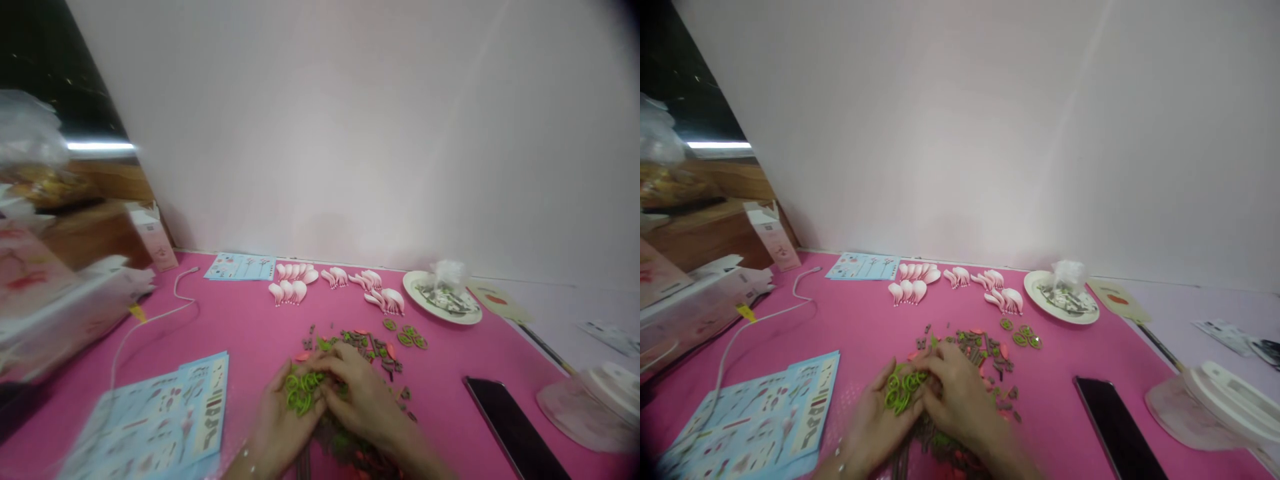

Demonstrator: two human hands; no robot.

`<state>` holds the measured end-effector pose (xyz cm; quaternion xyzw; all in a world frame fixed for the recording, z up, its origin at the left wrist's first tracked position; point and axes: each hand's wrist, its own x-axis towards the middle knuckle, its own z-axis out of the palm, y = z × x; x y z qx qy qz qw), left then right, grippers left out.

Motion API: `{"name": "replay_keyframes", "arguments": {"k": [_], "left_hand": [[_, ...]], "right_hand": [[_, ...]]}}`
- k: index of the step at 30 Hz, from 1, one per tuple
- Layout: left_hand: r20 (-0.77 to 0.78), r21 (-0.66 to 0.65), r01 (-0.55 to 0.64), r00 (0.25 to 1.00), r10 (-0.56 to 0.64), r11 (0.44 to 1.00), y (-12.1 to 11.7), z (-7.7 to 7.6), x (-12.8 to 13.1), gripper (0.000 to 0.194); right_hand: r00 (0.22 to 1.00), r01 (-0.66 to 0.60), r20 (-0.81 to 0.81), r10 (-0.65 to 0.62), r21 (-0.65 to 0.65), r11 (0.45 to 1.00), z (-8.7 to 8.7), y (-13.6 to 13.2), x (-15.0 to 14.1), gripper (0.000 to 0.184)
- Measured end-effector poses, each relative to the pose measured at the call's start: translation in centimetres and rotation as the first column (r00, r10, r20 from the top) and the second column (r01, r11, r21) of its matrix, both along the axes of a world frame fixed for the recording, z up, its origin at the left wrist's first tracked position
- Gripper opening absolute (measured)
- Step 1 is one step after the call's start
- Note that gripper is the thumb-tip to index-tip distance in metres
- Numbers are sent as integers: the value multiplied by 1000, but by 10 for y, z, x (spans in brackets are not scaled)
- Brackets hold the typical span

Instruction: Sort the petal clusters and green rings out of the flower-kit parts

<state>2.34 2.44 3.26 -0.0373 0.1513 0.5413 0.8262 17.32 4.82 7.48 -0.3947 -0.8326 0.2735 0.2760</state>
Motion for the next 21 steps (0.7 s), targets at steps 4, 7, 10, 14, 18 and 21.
{"name": "replay_keyframes", "arguments": {"k": [4,7,10,14,18,21], "left_hand": [[51,49,69,996,-72,996,-1,2,1,40],[83,67,104,990,-110,992,-2,1,1,41],[66,50,121,990,-124,991,-2,-1,1,40],[38,25,125,991,-125,992,-1,-3,1,41],[41,22,103,994,-104,994,-1,-5,1,35],[74,1,84,994,-84,996,-1,-5,3,37]], "right_hand": [[994,-103,40,102,27,994,1,-4,1,54],[993,-97,73,94,37,995,2,-4,1,40],[995,-47,94,41,66,997,0,-1,4,31],[993,15,113,-27,112,994,-1,2,8,23],[993,-101,76,94,85,991,7,0,8,52],[979,-204,39,201,87,975,12,-4,5,59]]}}
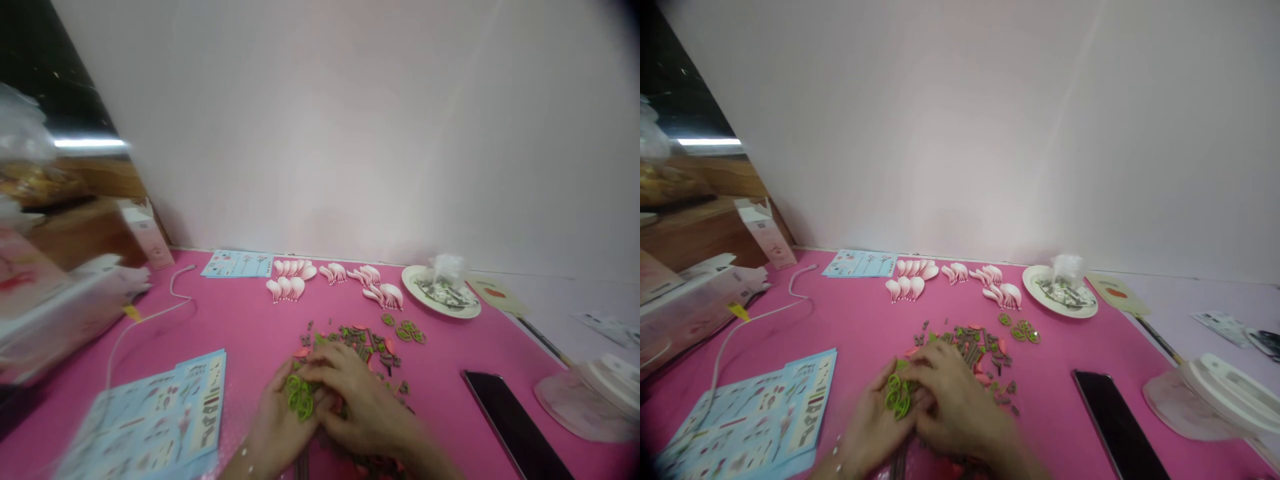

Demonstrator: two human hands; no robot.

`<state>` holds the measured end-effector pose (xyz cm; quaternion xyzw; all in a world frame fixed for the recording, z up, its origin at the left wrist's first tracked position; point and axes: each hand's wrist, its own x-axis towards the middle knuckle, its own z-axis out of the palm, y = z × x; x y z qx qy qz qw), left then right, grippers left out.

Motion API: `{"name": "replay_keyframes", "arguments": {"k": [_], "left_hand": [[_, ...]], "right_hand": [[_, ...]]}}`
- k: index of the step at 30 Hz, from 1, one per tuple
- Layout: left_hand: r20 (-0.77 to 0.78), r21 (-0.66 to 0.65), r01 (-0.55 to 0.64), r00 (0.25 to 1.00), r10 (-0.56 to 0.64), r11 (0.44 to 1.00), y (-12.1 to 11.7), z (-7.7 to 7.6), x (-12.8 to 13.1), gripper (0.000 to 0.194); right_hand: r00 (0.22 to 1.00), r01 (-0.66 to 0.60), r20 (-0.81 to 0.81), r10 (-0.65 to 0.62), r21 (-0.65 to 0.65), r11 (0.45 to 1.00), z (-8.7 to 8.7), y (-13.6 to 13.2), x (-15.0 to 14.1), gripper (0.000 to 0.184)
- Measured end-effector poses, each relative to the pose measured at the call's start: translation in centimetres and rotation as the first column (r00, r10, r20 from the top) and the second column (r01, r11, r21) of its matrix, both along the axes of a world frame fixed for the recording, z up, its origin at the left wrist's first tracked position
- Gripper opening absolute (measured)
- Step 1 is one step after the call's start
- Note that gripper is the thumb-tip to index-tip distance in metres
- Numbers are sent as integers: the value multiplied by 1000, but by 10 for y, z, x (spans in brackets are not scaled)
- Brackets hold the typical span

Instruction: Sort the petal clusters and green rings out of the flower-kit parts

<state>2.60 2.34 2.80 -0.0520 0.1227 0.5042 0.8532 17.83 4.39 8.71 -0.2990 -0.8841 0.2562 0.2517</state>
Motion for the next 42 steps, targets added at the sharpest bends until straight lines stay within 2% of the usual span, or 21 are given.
{"name": "replay_keyframes", "arguments": {"k": [4,10,15,20,23,25,27,30,33,37,42], "left_hand": [[63,-27,-9,998,10,1000,0,4,2,43],[69,-39,-11,998,14,999,1,10,2,54],[90,0,-3,996,3,1000,-1,2,2,49],[-21,5,-28,999,28,1000,0,-2,-1,40],[-167,-74,-142,978,128,987,5,1,-11,37],[-213,-144,-258,951,225,955,9,4,-21,35],[-192,-193,-335,935,299,922,13,7,-30,33],[-79,-209,-344,939,335,915,14,7,-39,32],[-2,-190,-324,944,330,927,13,6,-39,32],[30,-177,-329,940,340,928,11,5,-36,28],[43,-158,-326,941,336,932,11,6,-37,25]], "right_hand": [[1000,-10,19,10,1,1000,-1,-2,-4,46],[1000,20,-15,-19,35,999,-5,-1,-4,33],[999,39,-7,-38,66,997,-7,-3,-7,32],[994,31,-107,-25,58,998,-1,0,-6,33],[950,190,-266,-160,90,978,11,5,8,24],[890,335,-367,-271,122,934,21,8,22,17],[834,442,-426,-352,134,887,31,7,37,14],[781,540,-448,-434,137,830,41,3,53,10],[796,557,-365,-482,132,820,42,-1,61,9],[846,532,-81,-527,56,845,26,-2,69,11],[764,599,290,-577,14,801,2,-14,89,18]]}}
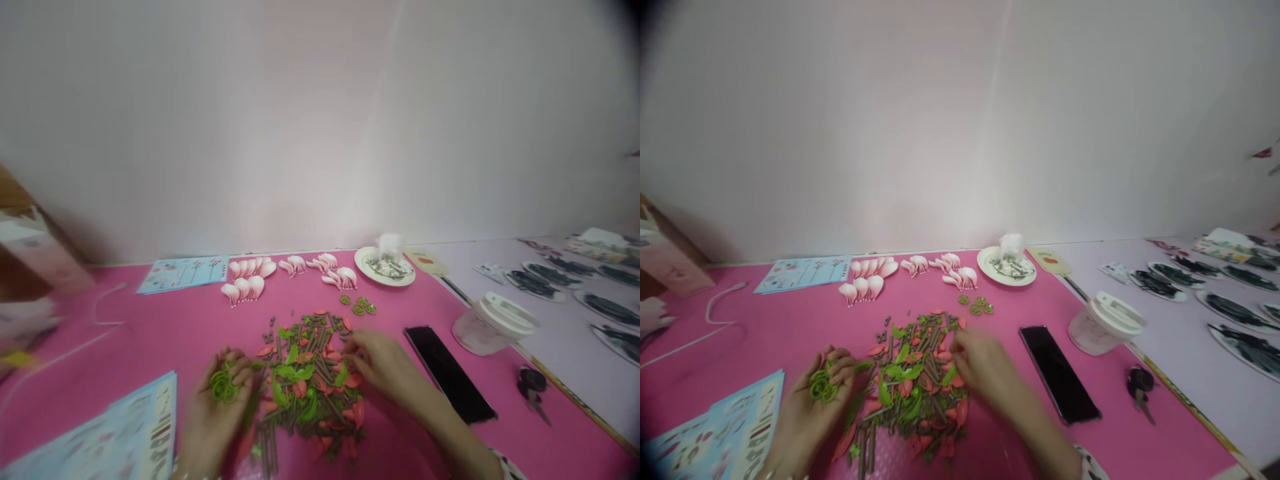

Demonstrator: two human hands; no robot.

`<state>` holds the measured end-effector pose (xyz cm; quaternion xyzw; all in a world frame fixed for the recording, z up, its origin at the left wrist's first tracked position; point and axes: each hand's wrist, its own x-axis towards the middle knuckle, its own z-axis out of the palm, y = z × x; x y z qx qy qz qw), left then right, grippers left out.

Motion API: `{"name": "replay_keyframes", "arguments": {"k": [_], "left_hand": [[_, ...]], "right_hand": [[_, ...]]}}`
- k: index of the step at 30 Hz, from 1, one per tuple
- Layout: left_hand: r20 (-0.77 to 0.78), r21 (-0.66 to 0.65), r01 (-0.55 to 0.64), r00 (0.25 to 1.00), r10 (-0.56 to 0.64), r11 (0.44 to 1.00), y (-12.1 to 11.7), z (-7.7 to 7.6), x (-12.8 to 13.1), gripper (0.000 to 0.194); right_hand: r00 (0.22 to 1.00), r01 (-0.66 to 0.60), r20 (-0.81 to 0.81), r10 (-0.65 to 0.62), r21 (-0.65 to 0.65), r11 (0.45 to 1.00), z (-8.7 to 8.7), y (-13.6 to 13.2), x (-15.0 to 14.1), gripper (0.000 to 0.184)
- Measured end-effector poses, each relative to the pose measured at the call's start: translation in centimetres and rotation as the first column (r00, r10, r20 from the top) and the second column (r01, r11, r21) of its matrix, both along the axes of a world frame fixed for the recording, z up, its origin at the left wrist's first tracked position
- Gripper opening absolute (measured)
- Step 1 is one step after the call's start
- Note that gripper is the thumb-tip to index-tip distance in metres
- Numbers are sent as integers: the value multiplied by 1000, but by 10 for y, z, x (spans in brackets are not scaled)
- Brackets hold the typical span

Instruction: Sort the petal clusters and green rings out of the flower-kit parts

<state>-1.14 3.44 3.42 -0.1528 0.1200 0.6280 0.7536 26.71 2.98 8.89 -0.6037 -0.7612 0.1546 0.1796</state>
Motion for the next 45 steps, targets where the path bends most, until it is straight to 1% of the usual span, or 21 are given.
{"name": "replay_keyframes", "arguments": {"k": [3,5,8,11,12,14,16,18,20,22,24,25,27,29,30,32,34,38,40,42,45], "left_hand": [[0,-10,1,1000,-1,1000,-1,0,-1,24],[20,-13,25,1000,-24,1000,-3,0,0,24],[5,-40,117,993,-117,992,-5,-1,5,26],[-115,-101,248,959,-259,963,-8,0,15,28],[-179,-132,284,935,-305,950,-10,0,20,27],[-302,-198,364,861,-409,910,-15,1,30,23],[-369,-229,466,771,-519,855,-22,-1,40,18],[-386,-199,566,705,-595,800,-29,-5,48,14],[-367,-140,643,672,-643,753,-36,-11,54,14],[-332,-99,704,643,-691,703,-39,-16,55,15],[-316,-94,736,617,-721,671,-39,-18,54,15],[-327,-104,732,614,-718,673,-38,-19,52,15],[-357,-134,701,625,-694,700,-35,-19,50,14],[-374,-140,667,648,-663,732,-33,-18,48,14],[-365,-130,662,660,-657,738,-32,-17,48,12],[-330,-102,667,677,-658,738,-32,-15,49,10],[-295,-86,672,688,-663,735,-32,-13,50,10],[-300,-101,664,689,-659,741,-33,-11,51,10],[-311,-105,664,685,-658,741,-31,-12,52,8],[-316,-108,670,678,-664,735,-30,-13,51,7],[-312,-94,692,662,-681,716,-29,-18,51,15]], "right_hand": [[993,-16,115,29,-112,994,-7,-13,8,17],[987,-31,150,55,-158,987,-11,-22,9,14],[988,5,153,21,-168,986,-23,-29,4,5],[990,47,140,-31,-112,993,-42,-32,-4,4],[990,48,137,-36,-81,996,-47,-32,-6,6],[993,36,115,-33,-20,999,-54,-33,-9,9],[998,18,53,-21,66,998,-55,-36,-13,12],[998,-14,-50,23,171,985,-50,-42,-21,15],[984,-66,-144,102,236,970,-43,-49,-31,18],[960,-135,-207,186,240,961,-36,-55,-39,13],[939,-161,-264,220,227,961,-33,-55,-37,9],[937,-133,-288,196,222,966,-33,-53,-32,10],[956,-11,-286,63,180,984,-33,-47,-14,14],[985,89,-156,-80,53,995,-34,-41,6,13],[991,113,-67,-114,-18,993,-34,-40,15,13],[989,131,85,-120,-131,983,-35,-41,25,15],[985,121,140,-97,-177,977,-37,-44,26,16],[996,83,55,-75,-157,984,-47,-49,14,14],[996,84,26,-81,-146,986,-52,-49,10,11],[995,103,35,-99,-154,983,-54,-47,9,10],[993,119,47,-113,-179,977,-52,-42,11,4]]}}
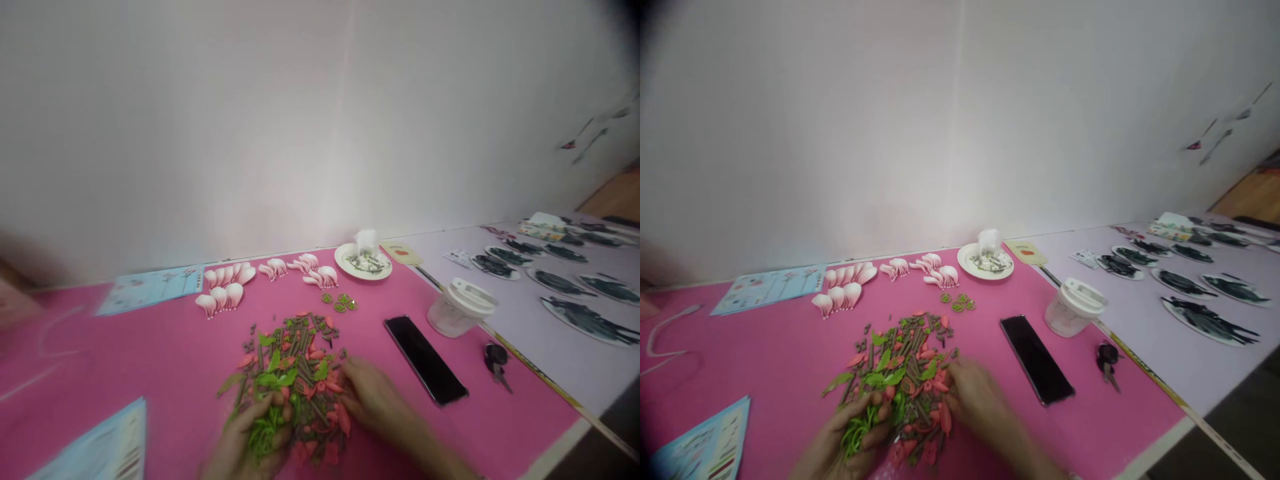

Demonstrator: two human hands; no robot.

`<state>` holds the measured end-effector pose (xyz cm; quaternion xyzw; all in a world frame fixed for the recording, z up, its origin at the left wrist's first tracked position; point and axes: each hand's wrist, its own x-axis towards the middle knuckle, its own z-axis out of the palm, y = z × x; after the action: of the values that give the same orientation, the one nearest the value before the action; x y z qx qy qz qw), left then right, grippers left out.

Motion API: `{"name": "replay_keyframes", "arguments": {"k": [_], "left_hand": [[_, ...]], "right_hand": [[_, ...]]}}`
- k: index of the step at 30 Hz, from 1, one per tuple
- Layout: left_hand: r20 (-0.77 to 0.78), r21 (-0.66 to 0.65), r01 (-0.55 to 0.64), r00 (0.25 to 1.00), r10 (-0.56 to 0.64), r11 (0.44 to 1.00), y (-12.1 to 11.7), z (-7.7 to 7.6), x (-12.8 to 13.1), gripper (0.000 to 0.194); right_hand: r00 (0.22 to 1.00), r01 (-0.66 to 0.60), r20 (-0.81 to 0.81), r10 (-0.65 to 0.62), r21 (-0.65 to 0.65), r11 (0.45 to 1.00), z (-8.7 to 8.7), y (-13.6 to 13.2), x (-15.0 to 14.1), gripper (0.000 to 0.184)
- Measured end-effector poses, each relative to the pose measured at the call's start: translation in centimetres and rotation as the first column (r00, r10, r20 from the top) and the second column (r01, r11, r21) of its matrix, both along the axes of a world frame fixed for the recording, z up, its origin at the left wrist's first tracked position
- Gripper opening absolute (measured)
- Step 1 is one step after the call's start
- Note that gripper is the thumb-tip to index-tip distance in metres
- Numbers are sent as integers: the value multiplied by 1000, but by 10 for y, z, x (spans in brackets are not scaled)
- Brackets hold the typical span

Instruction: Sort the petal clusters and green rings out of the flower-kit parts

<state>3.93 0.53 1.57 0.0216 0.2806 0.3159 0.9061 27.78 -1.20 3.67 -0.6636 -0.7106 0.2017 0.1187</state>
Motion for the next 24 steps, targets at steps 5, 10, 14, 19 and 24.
{"name": "replay_keyframes", "arguments": {"k": [5,10,14,19,24], "left_hand": [[-11,47,-12,1000,12,999,-2,-5,0,14],[-19,80,-18,1000,19,997,-2,-6,0,18],[6,98,-21,1000,20,995,0,-7,0,17],[-26,62,-6,1000,7,998,0,-8,2,11],[-143,59,39,989,-31,998,-5,-15,7,18]], "right_hand": [[1000,17,8,-17,-44,999,7,8,2,9],[989,-18,148,31,-88,996,19,10,1,11],[992,3,122,15,-147,989,18,4,2,6],[995,90,58,-84,-105,990,10,2,8,10],[985,-20,-173,23,19,1000,20,5,-5,8]]}}
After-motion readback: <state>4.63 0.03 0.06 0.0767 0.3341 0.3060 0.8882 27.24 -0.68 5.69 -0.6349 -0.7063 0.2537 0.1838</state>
